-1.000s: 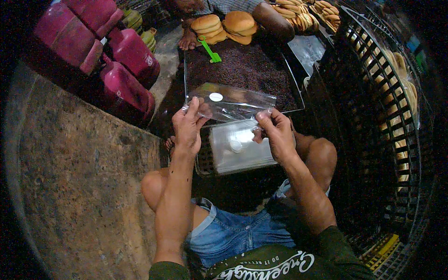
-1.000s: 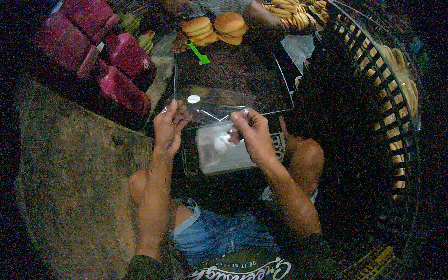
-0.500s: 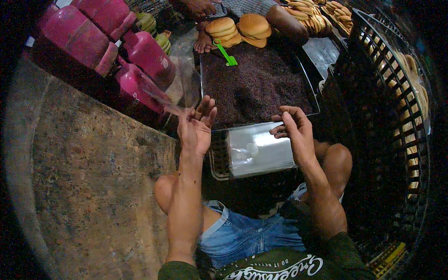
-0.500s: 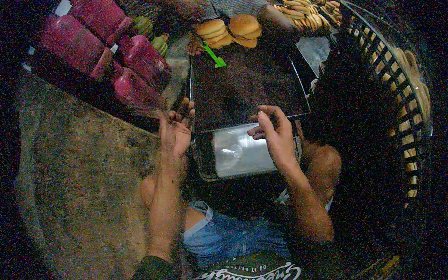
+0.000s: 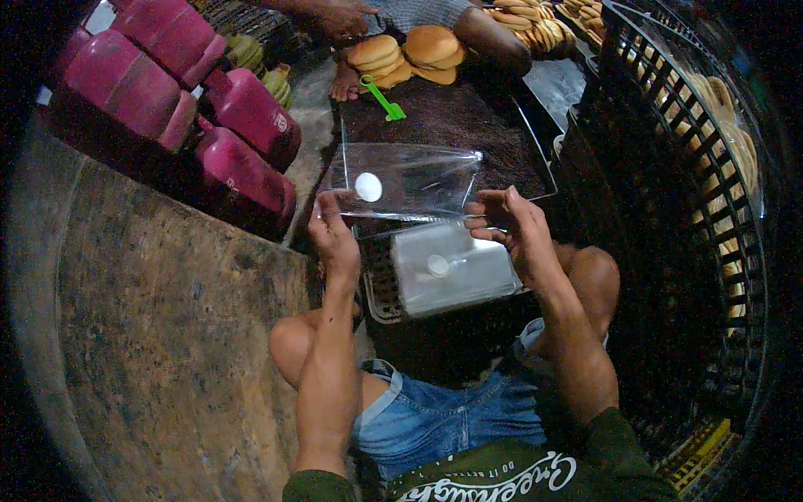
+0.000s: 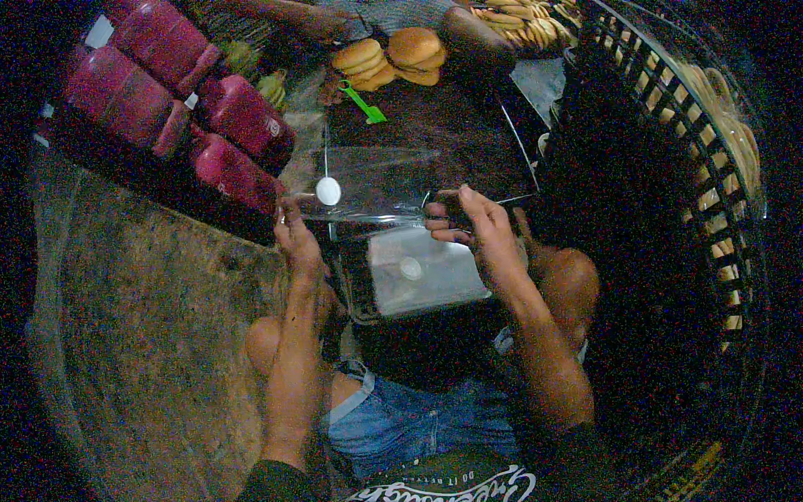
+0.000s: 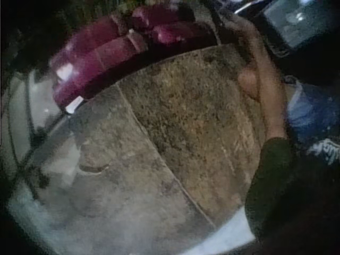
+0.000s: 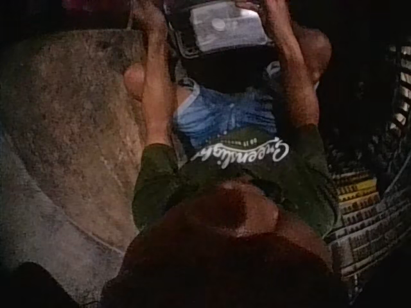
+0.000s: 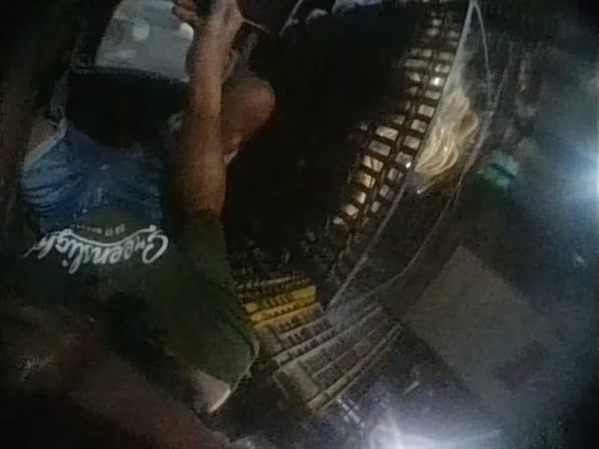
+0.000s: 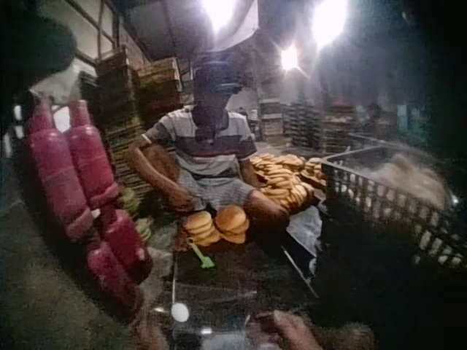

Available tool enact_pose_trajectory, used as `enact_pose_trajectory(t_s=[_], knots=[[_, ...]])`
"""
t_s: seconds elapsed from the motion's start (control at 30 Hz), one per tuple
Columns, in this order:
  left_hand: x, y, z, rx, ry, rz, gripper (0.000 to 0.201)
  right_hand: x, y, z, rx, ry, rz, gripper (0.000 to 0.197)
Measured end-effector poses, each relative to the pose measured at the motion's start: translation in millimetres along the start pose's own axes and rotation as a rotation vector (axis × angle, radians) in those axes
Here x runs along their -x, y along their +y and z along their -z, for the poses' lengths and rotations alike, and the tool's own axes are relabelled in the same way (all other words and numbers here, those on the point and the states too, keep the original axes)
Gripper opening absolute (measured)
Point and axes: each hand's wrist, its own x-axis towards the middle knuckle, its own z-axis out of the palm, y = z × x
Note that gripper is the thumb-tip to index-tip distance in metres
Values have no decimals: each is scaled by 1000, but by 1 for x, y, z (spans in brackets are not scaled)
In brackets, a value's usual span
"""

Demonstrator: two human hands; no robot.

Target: The person sits on the floor and places small round buns into clear plastic bags. They handle the buns one at a time, placing them into bags and setting the filled bags aside.

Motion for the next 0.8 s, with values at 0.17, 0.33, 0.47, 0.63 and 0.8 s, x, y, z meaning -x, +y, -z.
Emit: enact_pose_trajectory(t_s=[0.17,0.33,0.47,0.63,0.8], knots=[[5,15,-9,521,-531,143,55,-7,10,11,129,27,129,28],[4,13,-7,745,-618,204,64,-12,12,24,548,182,386,23],[1,13,2,269,-410,151,36,-8,11,29,645,59,254,23],[14,15,-4,-82,-192,7,28,5,8,19,439,-69,200,22],[17,8,-20,-189,17,-350,32,1,13,29,555,-4,250,23]])
